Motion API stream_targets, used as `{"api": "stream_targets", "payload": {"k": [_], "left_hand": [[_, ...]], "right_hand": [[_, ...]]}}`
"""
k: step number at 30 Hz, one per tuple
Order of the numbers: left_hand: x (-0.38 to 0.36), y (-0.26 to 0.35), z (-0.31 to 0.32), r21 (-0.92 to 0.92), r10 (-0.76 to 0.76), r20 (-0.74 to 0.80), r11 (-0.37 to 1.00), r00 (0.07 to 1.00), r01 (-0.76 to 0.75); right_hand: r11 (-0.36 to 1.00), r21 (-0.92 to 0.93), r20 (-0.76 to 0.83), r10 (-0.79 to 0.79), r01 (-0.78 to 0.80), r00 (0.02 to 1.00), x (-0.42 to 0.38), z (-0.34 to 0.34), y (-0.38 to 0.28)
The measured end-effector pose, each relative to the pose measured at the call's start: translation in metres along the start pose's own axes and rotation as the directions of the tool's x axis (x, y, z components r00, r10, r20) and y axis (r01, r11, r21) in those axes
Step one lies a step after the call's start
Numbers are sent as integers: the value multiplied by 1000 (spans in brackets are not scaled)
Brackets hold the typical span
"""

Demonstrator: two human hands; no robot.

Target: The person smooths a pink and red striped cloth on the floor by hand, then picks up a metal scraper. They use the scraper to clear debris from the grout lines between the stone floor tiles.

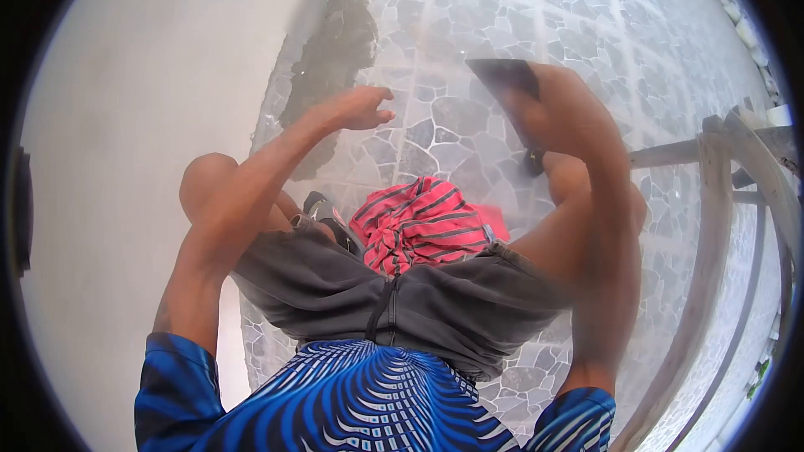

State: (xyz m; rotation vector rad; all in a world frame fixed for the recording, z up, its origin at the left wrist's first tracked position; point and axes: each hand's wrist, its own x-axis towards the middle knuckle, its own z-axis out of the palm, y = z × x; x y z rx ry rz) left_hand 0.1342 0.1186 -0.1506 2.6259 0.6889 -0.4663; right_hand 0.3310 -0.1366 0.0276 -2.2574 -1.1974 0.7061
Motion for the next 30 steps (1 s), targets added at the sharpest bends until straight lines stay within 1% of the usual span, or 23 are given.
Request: {"api": "stream_targets", "payload": {"k": [2,3,4,5,7,8,10,11,14,15,17,18,19,21,22,23,25,27,28,29,30], "left_hand": [[-15,27,-64,10,45,-114,999,992,-44],[-20,41,-85,-4,87,-149,996,985,-89],[-24,53,-103,-14,130,-185,991,974,-135],[-28,63,-116,-24,171,-215,983,961,-181],[-36,74,-139,-132,205,-237,962,950,-240],[-38,75,-148,-182,221,-249,945,943,-270],[-37,70,-161,-412,227,-243,856,943,-312],[-37,65,-161,-528,228,-235,786,945,-321],[-36,54,-155,-699,237,-307,601,922,-387],[-36,51,-150,-723,235,-294,579,926,-377],[-34,44,-146,-766,230,-278,533,933,-359],[-32,42,-146,-742,238,-268,566,933,-358],[-29,41,-148,-762,239,-242,554,940,-336],[-26,38,-149,-782,299,-264,490,917,-385],[-25,36,-153,-766,312,-271,503,911,-400],[-24,33,-154,-753,322,-271,515,907,-409],[-14,27,-154,-755,321,-270,515,908,-407],[-12,24,-157,-741,322,-265,535,909,-406],[-13,23,-159,-726,323,-260,556,910,-405],[-13,21,-161,-717,315,-238,581,919,-385],[-12,22,-161,-711,311,-213,601,926,-365]], "right_hand": [[996,76,54,-57,52,997,17,-1,22],[991,110,77,-88,79,993,23,-2,30],[986,103,8,-136,134,991,19,0,24],[977,211,31,-43,36,999,16,0,15],[978,177,44,-120,111,992,29,1,20],[974,205,45,-112,101,993,31,2,18],[964,250,44,-102,88,994,34,5,11],[958,277,49,-97,80,994,35,8,10],[944,321,60,-105,81,993,41,7,0],[955,289,98,-103,71,990,43,4,-6],[974,217,170,-102,63,980,50,-5,-22],[983,182,211,-61,23,976,55,-10,-31],[985,158,219,-97,63,971,61,-13,-36],[981,109,221,-181,161,958,76,-19,-41],[990,33,233,-140,136,962,82,-24,-46],[986,80,273,-166,149,948,90,-27,-47],[991,83,287,-123,104,950,99,-29,-52],[984,161,308,-119,71,944,104,-24,-50],[984,150,320,-144,99,936,115,-15,-33],[982,141,333,-164,123,929,120,-10,-29],[973,193,383,-191,124,904,120,-11,-23]]}}
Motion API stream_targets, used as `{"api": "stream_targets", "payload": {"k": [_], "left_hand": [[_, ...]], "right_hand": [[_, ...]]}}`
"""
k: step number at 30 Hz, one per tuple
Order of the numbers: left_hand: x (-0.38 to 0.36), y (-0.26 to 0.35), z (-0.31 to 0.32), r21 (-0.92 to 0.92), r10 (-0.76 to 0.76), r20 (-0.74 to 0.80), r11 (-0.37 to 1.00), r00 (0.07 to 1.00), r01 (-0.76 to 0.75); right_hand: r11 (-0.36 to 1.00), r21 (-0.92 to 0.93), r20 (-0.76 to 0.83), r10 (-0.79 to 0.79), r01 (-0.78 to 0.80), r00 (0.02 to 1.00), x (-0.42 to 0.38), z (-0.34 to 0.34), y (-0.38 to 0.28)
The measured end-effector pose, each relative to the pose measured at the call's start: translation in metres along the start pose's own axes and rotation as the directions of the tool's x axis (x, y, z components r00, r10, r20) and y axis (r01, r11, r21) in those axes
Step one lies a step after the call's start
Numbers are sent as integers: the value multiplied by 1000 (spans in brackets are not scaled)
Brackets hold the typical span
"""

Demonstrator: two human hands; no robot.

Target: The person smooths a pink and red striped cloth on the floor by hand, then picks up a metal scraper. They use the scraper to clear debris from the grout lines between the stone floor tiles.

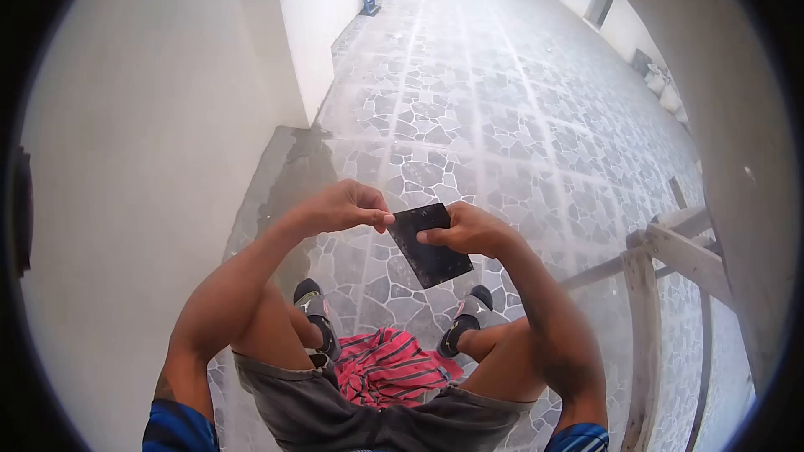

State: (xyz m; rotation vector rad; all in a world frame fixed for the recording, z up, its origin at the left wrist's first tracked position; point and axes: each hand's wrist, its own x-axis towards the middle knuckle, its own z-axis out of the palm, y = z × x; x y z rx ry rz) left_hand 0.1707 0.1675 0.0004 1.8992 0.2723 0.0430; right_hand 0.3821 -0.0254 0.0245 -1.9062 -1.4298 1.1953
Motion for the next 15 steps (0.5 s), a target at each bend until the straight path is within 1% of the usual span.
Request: {"api": "stream_targets", "payload": {"k": [1,2,4,7,10,11,14,15], "left_hand": [[2,0,1,17,-20,12,1000,1000,20],[5,-1,1,46,-4,24,999,1000,2],[8,-6,-1,24,6,37,1000,999,-7],[11,-15,-3,18,35,27,999,999,-35],[13,-18,-6,52,49,-6,997,999,-49],[12,-18,-5,65,49,-18,997,999,-48],[11,-16,-1,-58,49,-39,997,998,-51],[10,-15,1,-72,57,-39,996,998,-60]], "right_hand": [[999,-28,6,18,-18,1000,-1,-1,3],[998,-61,12,33,-33,999,-2,-3,3],[990,-120,14,73,-70,997,-2,-7,-3],[999,16,14,34,-35,999,-1,-10,4],[999,42,-73,-29,32,997,-2,-9,7],[998,50,-77,-30,34,997,-2,-9,9],[995,97,-82,-32,40,996,-5,-9,10],[991,124,-82,-31,41,996,-7,-9,8]]}}
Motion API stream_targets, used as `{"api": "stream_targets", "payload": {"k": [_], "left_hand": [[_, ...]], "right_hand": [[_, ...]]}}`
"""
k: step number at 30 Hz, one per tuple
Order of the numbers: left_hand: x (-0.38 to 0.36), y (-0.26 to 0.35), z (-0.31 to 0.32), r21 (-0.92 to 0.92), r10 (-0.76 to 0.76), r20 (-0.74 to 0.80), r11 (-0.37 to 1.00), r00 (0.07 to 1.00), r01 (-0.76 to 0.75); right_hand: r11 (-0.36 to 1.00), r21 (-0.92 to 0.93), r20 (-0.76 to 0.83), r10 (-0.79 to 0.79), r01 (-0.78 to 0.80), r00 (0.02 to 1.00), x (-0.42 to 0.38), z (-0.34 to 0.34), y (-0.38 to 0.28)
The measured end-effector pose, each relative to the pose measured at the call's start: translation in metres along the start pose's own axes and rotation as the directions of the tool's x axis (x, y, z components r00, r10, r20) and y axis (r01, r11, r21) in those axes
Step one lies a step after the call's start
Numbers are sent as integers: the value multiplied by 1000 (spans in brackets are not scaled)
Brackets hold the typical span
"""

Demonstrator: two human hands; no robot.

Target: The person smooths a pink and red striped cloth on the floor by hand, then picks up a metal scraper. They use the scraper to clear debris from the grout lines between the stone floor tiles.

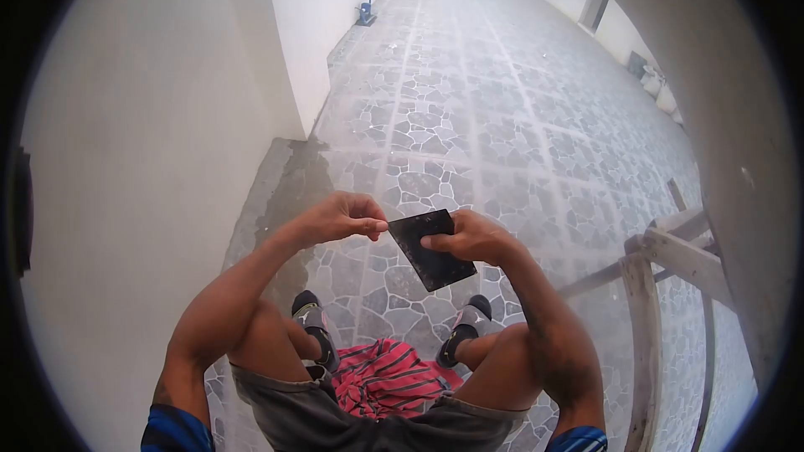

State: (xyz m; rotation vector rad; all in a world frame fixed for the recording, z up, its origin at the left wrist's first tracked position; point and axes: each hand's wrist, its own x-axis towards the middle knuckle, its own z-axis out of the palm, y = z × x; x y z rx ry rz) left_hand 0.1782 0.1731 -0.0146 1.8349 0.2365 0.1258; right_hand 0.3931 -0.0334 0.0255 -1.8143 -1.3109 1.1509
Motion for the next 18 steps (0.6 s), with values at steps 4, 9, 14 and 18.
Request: {"api": "stream_targets", "payload": {"k": [4,9,14,18], "left_hand": [[1,2,5,-21,21,0,1000,1000,-21],[9,-4,6,-136,37,-42,990,998,-43],[10,1,5,-231,69,-85,969,994,-87],[12,0,6,-259,81,-75,961,994,-98]], "right_hand": [[999,-22,23,42,-42,999,0,-4,0],[1000,9,-58,-6,6,998,-4,3,-14],[999,52,-58,-13,16,998,-8,0,-17],[1000,17,-48,20,-20,999,-6,-5,-14]]}}
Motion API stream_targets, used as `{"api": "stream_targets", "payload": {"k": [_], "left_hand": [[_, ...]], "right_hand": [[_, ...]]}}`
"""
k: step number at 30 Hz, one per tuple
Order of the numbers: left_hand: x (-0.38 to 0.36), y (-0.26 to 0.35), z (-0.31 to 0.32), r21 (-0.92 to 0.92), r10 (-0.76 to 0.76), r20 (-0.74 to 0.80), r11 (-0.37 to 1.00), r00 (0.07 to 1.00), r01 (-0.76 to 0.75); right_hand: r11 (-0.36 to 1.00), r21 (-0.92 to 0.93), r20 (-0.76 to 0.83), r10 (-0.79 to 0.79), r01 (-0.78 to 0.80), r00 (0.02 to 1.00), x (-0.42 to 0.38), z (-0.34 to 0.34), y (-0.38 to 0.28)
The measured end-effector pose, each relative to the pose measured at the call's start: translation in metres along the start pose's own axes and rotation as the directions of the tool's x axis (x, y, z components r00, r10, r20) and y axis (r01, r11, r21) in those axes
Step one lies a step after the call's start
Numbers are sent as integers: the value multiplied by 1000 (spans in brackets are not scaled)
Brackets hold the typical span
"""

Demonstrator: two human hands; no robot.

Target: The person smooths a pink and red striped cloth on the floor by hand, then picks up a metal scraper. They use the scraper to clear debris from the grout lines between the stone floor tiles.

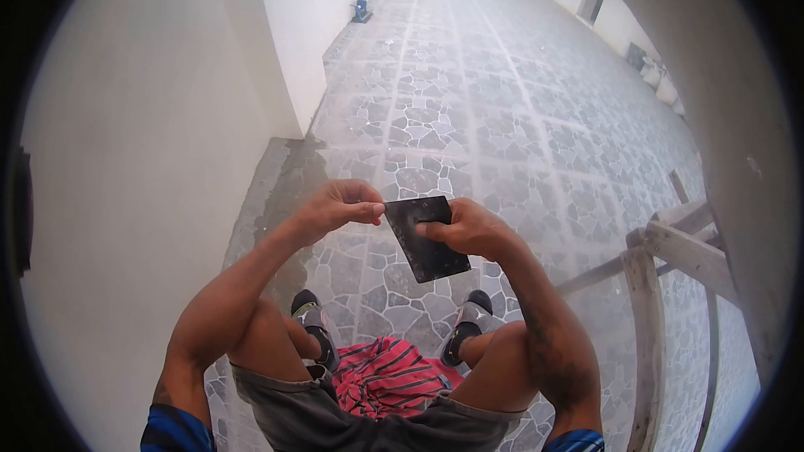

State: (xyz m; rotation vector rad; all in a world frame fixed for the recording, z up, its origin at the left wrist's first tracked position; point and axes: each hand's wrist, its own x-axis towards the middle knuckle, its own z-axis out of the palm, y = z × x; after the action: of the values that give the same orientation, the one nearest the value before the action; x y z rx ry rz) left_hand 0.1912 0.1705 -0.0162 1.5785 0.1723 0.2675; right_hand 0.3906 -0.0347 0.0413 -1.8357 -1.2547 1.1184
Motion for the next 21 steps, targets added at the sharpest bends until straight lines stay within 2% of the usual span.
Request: {"api": "stream_targets", "payload": {"k": [4,13,21], "left_hand": [[2,-2,-1,26,6,14,1000,1000,-6],[2,-2,-1,75,-19,13,997,1000,18],[-1,0,-3,105,-16,23,994,1000,14]], "right_hand": [[998,-55,-6,10,-10,1000,2,-1,2],[998,-49,-31,-37,35,999,1,3,2],[996,-87,-24,-7,5,1000,-2,4,-6]]}}
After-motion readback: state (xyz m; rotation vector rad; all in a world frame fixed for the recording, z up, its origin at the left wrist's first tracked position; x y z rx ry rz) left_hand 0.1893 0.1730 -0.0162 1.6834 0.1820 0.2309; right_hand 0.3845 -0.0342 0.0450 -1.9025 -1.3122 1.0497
